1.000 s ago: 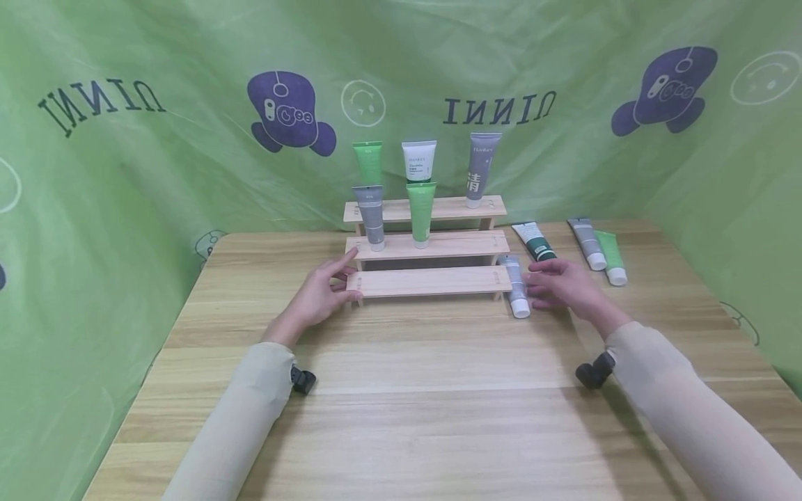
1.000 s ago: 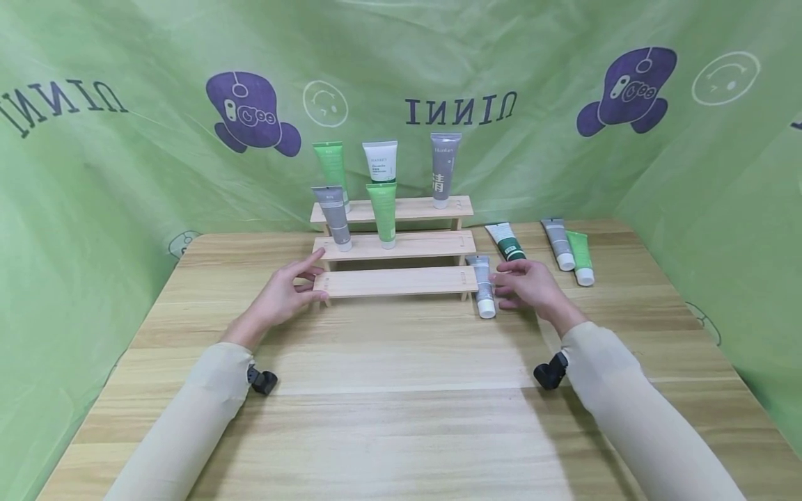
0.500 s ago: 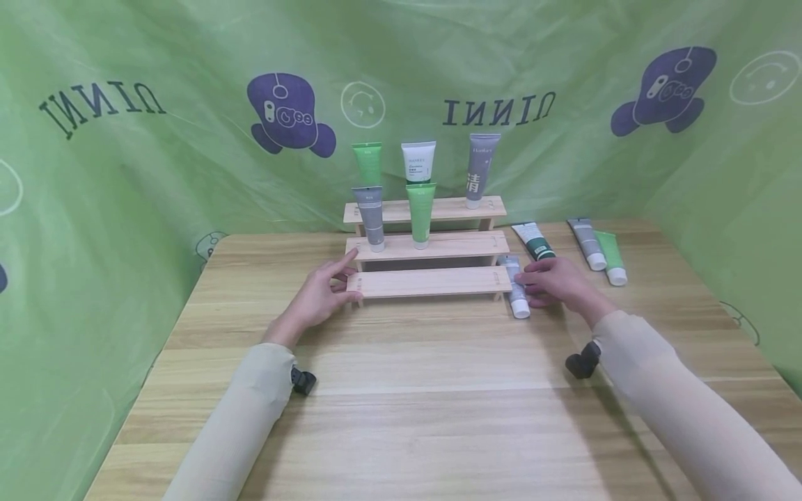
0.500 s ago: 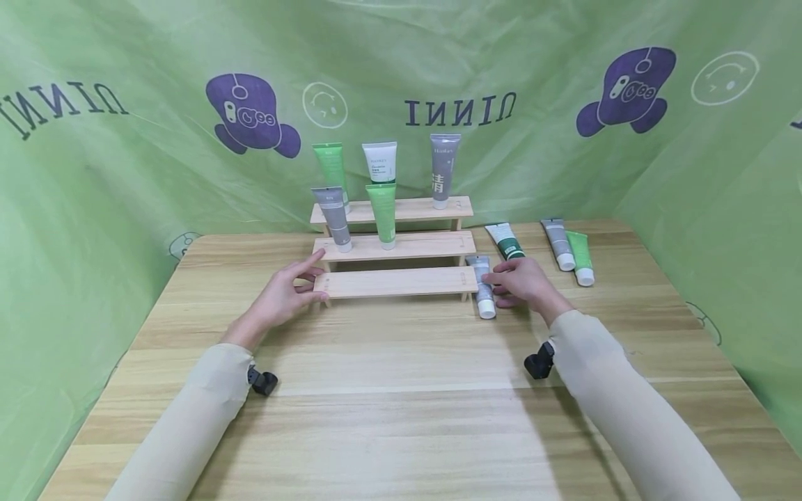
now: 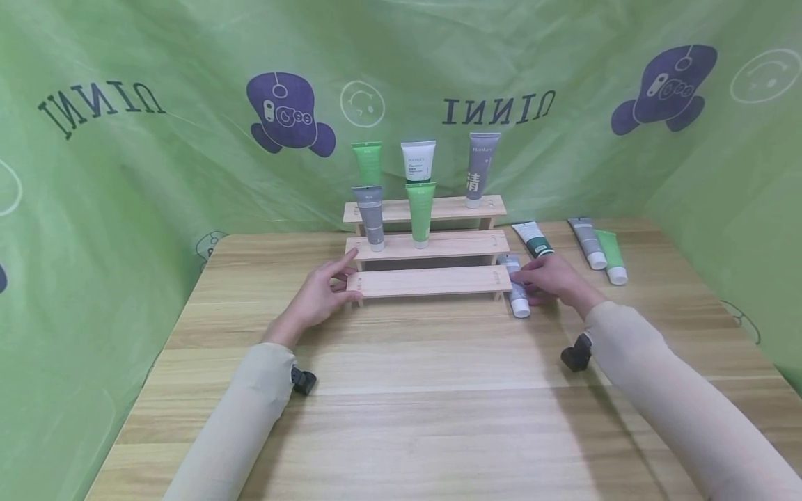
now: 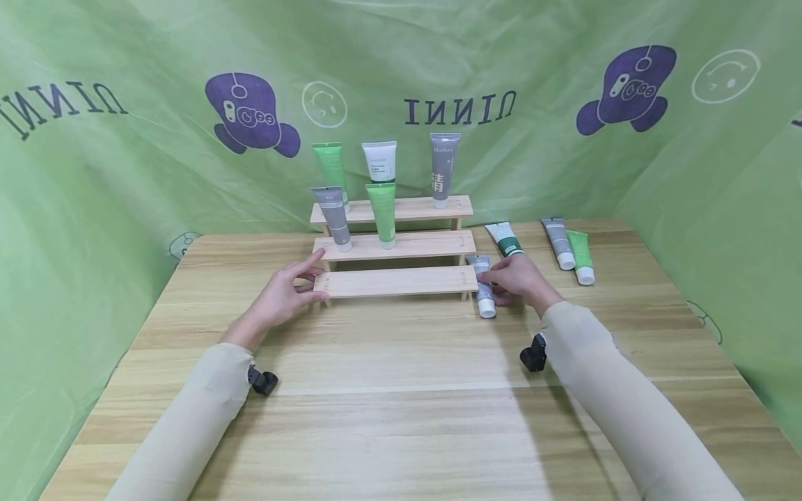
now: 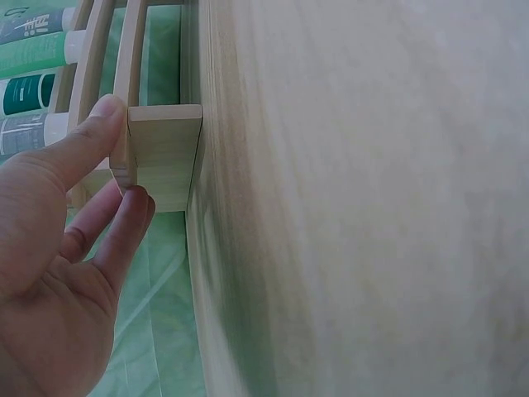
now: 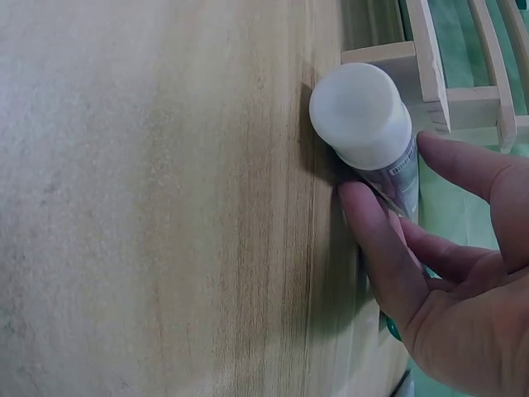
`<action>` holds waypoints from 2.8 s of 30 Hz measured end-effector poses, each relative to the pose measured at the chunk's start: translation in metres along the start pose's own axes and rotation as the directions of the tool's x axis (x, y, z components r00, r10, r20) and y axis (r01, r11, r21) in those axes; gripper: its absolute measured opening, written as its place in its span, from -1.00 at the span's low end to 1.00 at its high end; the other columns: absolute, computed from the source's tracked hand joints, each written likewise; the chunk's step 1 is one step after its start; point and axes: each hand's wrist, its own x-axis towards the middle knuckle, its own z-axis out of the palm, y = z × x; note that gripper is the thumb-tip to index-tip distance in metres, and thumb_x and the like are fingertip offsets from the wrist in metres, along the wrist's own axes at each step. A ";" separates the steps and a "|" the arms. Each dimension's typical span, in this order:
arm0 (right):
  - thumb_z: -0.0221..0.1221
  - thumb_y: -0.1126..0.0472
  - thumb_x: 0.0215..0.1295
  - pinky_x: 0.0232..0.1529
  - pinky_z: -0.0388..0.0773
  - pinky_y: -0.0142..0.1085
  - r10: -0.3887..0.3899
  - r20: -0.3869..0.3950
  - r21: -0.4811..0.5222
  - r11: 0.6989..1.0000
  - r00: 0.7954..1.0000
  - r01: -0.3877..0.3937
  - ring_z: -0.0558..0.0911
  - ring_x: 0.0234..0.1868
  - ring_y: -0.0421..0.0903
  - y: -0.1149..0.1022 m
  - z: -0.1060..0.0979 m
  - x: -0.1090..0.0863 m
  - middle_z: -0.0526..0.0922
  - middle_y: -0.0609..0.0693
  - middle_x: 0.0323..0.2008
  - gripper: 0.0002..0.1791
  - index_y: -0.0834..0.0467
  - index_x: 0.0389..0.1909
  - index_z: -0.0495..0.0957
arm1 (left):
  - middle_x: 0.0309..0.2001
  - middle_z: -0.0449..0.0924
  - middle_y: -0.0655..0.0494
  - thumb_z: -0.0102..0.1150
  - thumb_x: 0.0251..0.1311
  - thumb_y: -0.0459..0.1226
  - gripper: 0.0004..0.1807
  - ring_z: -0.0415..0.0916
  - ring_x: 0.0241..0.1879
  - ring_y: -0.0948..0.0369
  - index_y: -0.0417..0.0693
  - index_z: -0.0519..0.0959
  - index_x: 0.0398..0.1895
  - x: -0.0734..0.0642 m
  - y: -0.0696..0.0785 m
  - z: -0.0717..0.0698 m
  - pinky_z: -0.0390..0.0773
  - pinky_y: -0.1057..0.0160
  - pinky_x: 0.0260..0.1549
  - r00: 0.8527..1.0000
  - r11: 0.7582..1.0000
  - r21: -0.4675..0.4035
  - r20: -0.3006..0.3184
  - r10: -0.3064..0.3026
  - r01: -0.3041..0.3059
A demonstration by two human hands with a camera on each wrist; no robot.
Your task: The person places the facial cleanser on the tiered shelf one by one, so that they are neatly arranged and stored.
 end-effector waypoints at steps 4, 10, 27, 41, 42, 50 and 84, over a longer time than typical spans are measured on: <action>0.29 0.09 0.37 -0.20 0.73 -0.30 0.009 -0.006 -0.001 1.000 1.000 -0.009 0.61 -0.18 -0.04 -0.002 0.001 0.001 0.52 0.31 0.03 -0.37 0.48 0.24 0.40 | 0.14 0.54 -0.10 0.51 0.03 -0.40 0.03 0.46 0.14 -0.01 0.11 0.17 0.57 0.000 0.001 -0.001 0.58 0.27 0.18 1.000 1.000 0.007 -0.002 0.001 -0.001; 0.29 0.13 0.36 -0.19 0.74 -0.29 0.012 -0.009 0.008 1.000 1.000 -0.012 0.62 -0.18 -0.04 -0.002 0.001 0.003 0.53 0.30 0.00 -0.39 0.47 0.24 0.41 | 0.15 0.53 -0.11 0.51 0.01 -0.41 0.04 0.46 0.15 -0.01 0.12 0.17 0.57 0.000 0.001 -0.001 0.58 0.28 0.17 1.000 1.000 -0.004 -0.002 -0.001 0.001; 0.28 0.16 0.36 -0.20 0.75 -0.27 0.000 0.012 0.018 1.000 1.000 0.000 0.65 -0.24 -0.07 -0.002 0.001 0.000 0.57 0.28 -0.06 -0.41 0.48 0.22 0.40 | 0.15 0.52 -0.10 0.51 0.02 -0.40 0.04 0.45 0.16 0.00 0.15 0.17 0.57 -0.001 0.001 0.001 0.58 0.30 0.16 1.000 1.000 -0.009 -0.002 -0.017 0.017; 0.29 0.13 0.35 -0.24 0.70 -0.31 -0.004 -0.004 0.001 1.000 1.000 0.004 0.64 -0.22 -0.04 0.000 0.000 0.003 0.60 0.25 -0.10 -0.44 0.46 0.18 0.44 | 0.15 0.52 -0.10 0.50 0.03 -0.41 0.04 0.45 0.16 -0.01 0.15 0.17 0.57 0.000 0.001 0.001 0.59 0.30 0.16 1.000 1.000 -0.014 0.000 -0.018 0.018; 0.28 0.14 0.35 -0.24 0.70 -0.31 -0.004 -0.002 0.003 1.000 1.000 0.004 0.63 -0.22 -0.04 0.000 0.000 0.003 0.60 0.24 -0.09 -0.44 0.46 0.19 0.43 | 0.15 0.52 -0.10 0.50 0.03 -0.41 0.04 0.45 0.16 -0.01 0.15 0.17 0.57 -0.001 0.001 0.001 0.59 0.31 0.16 1.000 1.000 -0.013 0.000 -0.018 0.018; 0.27 0.15 0.36 -0.20 0.73 -0.26 -0.007 0.032 0.013 1.000 0.999 0.006 0.64 -0.24 -0.06 0.000 -0.001 0.002 0.60 0.23 -0.10 -0.44 0.47 0.20 0.42 | 0.15 0.51 -0.11 0.50 0.01 -0.42 0.04 0.45 0.15 -0.01 0.14 0.17 0.57 0.000 0.002 0.002 0.58 0.29 0.17 1.000 1.000 -0.022 -0.003 -0.015 0.015; 0.27 0.18 0.36 -0.27 0.72 -0.22 0.001 0.061 -0.059 0.998 0.998 0.003 0.62 -0.32 -0.04 -0.003 -0.003 -0.001 0.58 0.20 -0.19 -0.47 0.46 0.17 0.40 | 0.16 0.51 -0.09 0.50 0.03 -0.40 0.05 0.43 0.17 0.00 0.22 0.15 0.58 0.000 0.001 0.002 0.57 0.25 0.20 1.000 1.000 -0.015 0.002 -0.027 0.027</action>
